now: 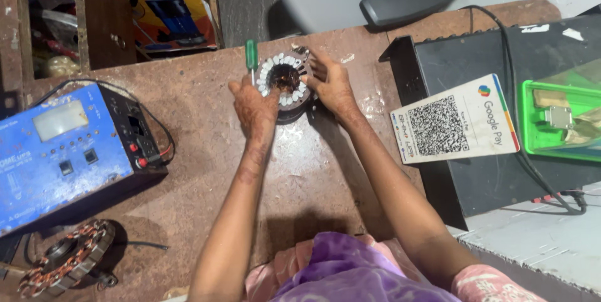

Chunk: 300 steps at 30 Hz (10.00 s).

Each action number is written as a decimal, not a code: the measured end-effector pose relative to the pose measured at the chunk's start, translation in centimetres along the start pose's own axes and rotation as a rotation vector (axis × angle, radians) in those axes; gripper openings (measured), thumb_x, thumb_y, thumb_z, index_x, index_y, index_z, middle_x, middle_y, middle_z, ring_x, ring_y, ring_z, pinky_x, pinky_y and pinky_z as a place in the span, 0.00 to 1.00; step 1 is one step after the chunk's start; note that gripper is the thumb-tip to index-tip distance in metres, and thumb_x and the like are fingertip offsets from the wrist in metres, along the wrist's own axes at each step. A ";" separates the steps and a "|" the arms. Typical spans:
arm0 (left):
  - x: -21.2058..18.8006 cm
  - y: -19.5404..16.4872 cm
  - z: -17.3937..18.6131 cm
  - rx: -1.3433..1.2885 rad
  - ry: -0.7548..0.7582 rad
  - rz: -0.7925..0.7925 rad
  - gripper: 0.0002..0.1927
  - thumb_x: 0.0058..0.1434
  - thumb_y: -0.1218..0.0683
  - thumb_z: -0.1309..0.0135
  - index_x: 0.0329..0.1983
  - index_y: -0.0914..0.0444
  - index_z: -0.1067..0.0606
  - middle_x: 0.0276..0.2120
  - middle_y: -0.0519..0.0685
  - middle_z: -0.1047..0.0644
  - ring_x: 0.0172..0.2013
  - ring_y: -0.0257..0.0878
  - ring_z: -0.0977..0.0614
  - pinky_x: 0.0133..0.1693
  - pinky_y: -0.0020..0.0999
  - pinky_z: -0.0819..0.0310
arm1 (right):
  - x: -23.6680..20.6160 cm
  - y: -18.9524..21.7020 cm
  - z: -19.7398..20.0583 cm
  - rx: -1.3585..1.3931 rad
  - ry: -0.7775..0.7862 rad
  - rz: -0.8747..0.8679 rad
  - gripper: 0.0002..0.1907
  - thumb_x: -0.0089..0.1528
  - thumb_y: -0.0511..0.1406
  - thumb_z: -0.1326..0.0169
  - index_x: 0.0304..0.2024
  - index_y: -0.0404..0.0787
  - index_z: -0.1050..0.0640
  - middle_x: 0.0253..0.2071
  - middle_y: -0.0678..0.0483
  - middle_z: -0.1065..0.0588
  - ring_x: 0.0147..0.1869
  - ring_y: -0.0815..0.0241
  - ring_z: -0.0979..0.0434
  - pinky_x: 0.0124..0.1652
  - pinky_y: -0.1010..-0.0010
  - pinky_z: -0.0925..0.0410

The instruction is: The person seats copper motor windings in a ceiling fan stator, holding a green-handled screwdriver against the coil slots and striking it with a claw hammer, working around the stator slot by slot. A second disassembled fan stator sits on the bench beside the work.

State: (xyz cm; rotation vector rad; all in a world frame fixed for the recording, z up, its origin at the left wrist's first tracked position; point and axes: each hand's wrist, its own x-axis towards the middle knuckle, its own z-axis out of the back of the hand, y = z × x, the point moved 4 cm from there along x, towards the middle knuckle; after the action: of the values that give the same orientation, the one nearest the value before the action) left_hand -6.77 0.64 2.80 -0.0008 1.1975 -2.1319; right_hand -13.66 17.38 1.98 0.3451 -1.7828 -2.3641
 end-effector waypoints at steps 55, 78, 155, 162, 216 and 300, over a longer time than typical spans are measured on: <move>0.2 4.0 -2.2 -0.103 0.020 -0.014 0.29 0.65 0.45 0.40 0.53 0.68 0.41 0.28 0.54 0.22 0.30 0.48 0.17 0.38 0.44 0.20 | 5.7 2.0 -1.7 -0.346 0.094 0.158 0.13 0.64 0.33 0.44 0.51 0.44 0.18 0.50 0.51 0.18 0.55 0.58 0.18 0.58 0.66 0.28; -1.9 -1.4 2.1 -1.218 0.247 -0.415 0.17 0.75 0.46 0.53 0.61 0.59 0.30 0.46 0.42 0.28 0.40 0.29 0.29 0.47 0.26 0.28 | 5.8 1.5 -2.8 -0.471 0.310 0.197 0.16 0.69 0.42 0.51 0.57 0.50 0.22 0.56 0.53 0.22 0.61 0.57 0.24 0.63 0.61 0.33; -4.0 0.5 2.1 -0.923 -0.035 -0.607 0.08 0.71 0.61 0.46 0.51 0.67 0.25 0.44 0.49 0.20 0.45 0.38 0.14 0.52 0.34 0.18 | 4.6 1.9 -3.0 -0.322 0.252 0.280 0.17 0.70 0.41 0.54 0.58 0.46 0.22 0.57 0.52 0.22 0.63 0.57 0.24 0.64 0.63 0.33; -4.0 0.2 2.0 -0.895 -0.041 -0.595 0.08 0.70 0.62 0.46 0.51 0.66 0.25 0.43 0.49 0.19 0.44 0.37 0.14 0.52 0.33 0.17 | 4.6 1.8 -3.0 -0.332 0.249 0.210 0.17 0.70 0.41 0.54 0.57 0.48 0.22 0.56 0.54 0.21 0.63 0.59 0.23 0.63 0.63 0.32; -7.0 0.1 3.0 -0.363 -0.191 -0.963 0.13 0.66 0.64 0.45 0.52 0.61 0.19 0.39 0.50 0.15 0.36 0.38 0.13 0.37 0.33 0.17 | -15.2 15.4 8.2 -0.023 0.191 0.309 0.26 0.70 0.50 0.54 0.56 0.38 0.22 0.27 0.61 0.33 0.26 0.74 0.36 0.24 0.80 0.40; -5.4 2.0 0.9 -0.920 0.368 0.008 0.14 0.77 0.56 0.54 0.54 0.65 0.19 0.42 0.59 0.18 0.38 0.45 0.15 0.32 0.37 0.29 | -14.7 16.8 5.6 -0.140 0.307 0.021 0.17 0.68 0.42 0.48 0.48 0.35 0.21 0.22 0.60 0.33 0.19 0.73 0.37 0.17 0.79 0.44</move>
State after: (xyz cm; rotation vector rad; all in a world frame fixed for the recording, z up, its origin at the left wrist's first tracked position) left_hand -1.24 2.27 3.50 -0.0121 2.2846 -1.4271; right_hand -1.28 21.81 20.89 0.6270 -1.4688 -2.2587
